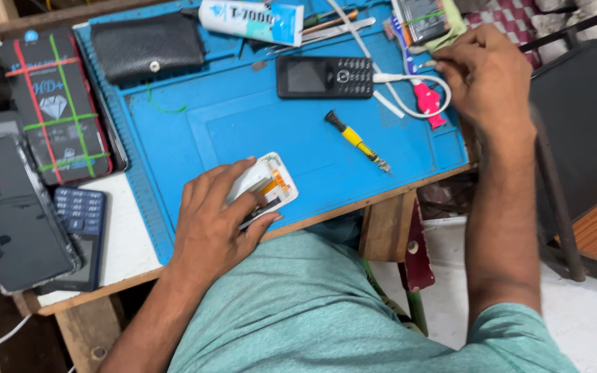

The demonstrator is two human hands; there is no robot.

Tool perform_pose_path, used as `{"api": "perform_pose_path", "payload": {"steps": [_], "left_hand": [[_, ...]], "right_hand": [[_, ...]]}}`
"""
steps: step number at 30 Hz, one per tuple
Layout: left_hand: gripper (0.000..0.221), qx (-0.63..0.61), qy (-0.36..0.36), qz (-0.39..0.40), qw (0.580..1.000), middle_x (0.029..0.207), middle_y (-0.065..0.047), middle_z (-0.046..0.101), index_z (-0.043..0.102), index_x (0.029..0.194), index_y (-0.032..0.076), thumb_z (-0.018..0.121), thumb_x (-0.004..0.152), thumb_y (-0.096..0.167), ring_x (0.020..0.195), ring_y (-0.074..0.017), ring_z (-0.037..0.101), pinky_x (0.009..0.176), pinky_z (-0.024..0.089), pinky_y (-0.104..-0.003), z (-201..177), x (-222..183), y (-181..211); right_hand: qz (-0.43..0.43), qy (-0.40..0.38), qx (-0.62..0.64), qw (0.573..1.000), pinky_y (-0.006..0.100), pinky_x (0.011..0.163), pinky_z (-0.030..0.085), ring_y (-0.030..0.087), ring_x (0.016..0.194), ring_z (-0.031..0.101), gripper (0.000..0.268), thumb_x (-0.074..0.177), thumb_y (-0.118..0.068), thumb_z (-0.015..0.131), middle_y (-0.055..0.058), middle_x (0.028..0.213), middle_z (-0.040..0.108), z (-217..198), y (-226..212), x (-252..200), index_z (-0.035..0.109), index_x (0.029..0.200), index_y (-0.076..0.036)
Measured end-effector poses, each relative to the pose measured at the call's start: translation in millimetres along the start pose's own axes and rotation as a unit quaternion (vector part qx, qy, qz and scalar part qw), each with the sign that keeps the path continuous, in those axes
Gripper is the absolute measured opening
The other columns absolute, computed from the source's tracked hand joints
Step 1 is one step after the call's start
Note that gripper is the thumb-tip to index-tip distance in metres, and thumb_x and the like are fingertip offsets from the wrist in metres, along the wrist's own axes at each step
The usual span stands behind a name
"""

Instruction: The person disassembles a white mobile phone on a blue workbench, using a screwdriver and a yellow utility knife to remove screws and pry open the casing. They detach internal components, including a ribbon cable, and place them on the table.

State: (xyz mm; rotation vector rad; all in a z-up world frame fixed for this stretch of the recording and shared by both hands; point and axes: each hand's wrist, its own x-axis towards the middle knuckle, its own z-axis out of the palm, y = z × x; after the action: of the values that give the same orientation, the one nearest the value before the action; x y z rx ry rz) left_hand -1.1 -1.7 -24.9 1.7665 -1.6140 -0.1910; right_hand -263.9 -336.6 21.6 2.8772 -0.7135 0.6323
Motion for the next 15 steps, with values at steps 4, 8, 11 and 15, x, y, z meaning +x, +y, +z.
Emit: {"api": "perform_pose_path", "payload": {"steps": [4,8,11,15], "left_hand": [[0.03,-0.011,0.017,0.022,1.0,0.144,-0.014,0.059,0.074,0.095,0.01,0.086,0.083,0.034,0.127,-0.0341,0.055,0.102,0.044,-0.048,0.9,-12.2,-7.0],[0.028,-0.017,0.017,0.038,0.999,0.147,-0.013,0.057,0.072,0.095,0.01,0.085,0.086,0.033,0.131,-0.0321,0.055,0.105,0.044,-0.048,3.4,-14.4,-11.3],[0.027,-0.022,0.014,0.047,0.999,0.148,-0.013,0.056,0.071,0.094,0.01,0.084,0.087,0.032,0.131,-0.0319,0.054,0.104,0.045,-0.048,1.8,-15.5,-10.8],[0.025,-0.023,0.011,0.053,0.998,0.148,-0.013,0.056,0.072,0.098,0.01,0.084,0.089,0.031,0.133,-0.0318,0.053,0.103,0.044,-0.048,0.6,-16.1,-12.7]], "right_hand": [[-0.068,-0.012,-0.052,0.996,0.036,0.082,0.055,0.025,0.092,0.068,0.02,0.09,-0.008,0.084,0.007,0.103,0.068,1.4,3.0,-1.1,0.08,0.11,-0.006],[0.006,-0.062,0.073,0.995,0.031,0.078,0.058,0.024,0.091,0.066,0.018,0.096,-0.002,0.079,0.015,0.105,0.063,14.1,21.5,-11.3,0.078,0.114,-0.001],[0.009,-0.063,0.068,0.996,0.033,0.075,0.058,0.026,0.095,0.068,0.013,0.099,0.005,0.08,0.021,0.108,0.065,28.2,44.8,-25.5,0.075,0.11,0.002],[0.301,-0.02,0.321,0.898,0.023,0.069,0.057,0.006,0.086,0.067,0.016,0.11,-0.013,0.063,0.0,0.106,0.067,38.6,59.7,-30.8,0.066,0.125,-0.008]]}}
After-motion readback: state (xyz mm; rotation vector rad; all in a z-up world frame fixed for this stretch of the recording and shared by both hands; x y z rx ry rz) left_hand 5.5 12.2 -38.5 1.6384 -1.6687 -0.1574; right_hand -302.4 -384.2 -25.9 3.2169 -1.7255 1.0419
